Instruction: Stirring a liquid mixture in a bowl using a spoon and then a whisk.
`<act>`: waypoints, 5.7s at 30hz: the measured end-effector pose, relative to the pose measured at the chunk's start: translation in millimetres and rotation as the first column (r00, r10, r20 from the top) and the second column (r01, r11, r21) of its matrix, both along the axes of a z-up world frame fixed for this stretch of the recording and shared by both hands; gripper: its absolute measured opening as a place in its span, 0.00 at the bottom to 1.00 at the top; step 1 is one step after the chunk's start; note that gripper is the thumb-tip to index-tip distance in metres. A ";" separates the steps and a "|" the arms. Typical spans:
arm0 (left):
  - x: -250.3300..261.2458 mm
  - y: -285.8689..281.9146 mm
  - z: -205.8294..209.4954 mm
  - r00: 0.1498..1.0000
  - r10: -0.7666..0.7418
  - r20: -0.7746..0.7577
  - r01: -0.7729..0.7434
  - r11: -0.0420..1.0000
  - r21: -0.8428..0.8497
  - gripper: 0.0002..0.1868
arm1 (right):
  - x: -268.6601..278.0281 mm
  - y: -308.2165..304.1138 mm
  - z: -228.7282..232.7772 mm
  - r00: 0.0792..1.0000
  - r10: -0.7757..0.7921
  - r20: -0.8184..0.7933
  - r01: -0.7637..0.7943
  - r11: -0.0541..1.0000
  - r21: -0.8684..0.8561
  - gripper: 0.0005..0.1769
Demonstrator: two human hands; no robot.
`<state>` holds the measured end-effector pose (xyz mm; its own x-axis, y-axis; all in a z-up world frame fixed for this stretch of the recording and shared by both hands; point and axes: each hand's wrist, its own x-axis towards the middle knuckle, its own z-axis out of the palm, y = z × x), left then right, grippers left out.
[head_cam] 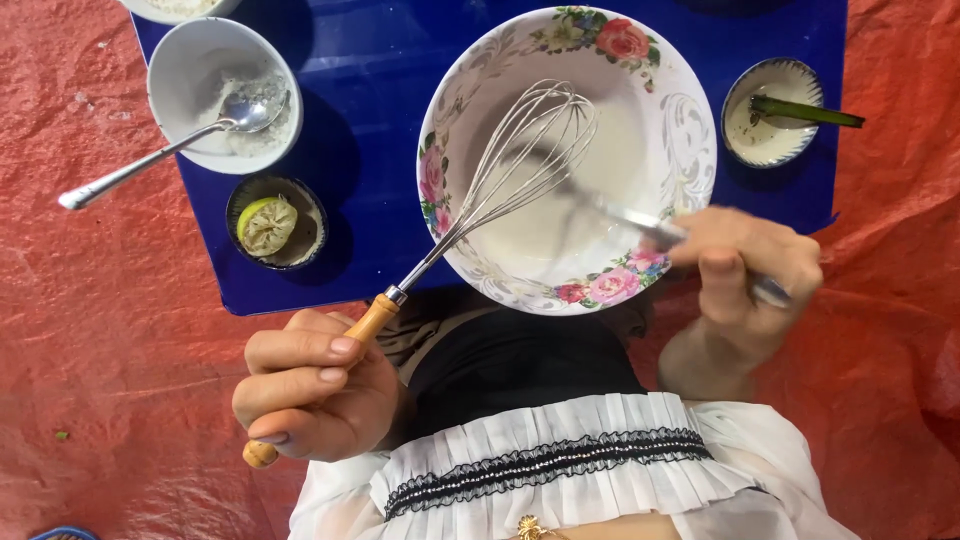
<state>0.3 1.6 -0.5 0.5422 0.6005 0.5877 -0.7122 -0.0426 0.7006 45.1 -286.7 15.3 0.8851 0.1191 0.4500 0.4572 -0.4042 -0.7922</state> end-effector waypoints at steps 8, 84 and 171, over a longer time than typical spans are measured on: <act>-0.6 3.9 -3.4 0.999 0.024 -0.027 -0.024 1.000 -0.019 0.20 | 3.0 -31.4 -6.4 0.984 -0.143 0.108 0.141 0.990 0.031 0.22; -11.8 5.0 2.2 0.976 0.217 -0.029 -0.219 0.973 -0.068 0.19 | 55.1 -21.6 55.5 0.706 0.680 0.200 -0.298 0.541 -0.786 0.02; -21.7 -13.9 15.0 0.970 0.150 -0.190 -0.180 0.971 -0.156 0.20 | -51.1 -14.6 -30.1 0.971 -0.176 0.159 0.184 0.982 -0.035 0.25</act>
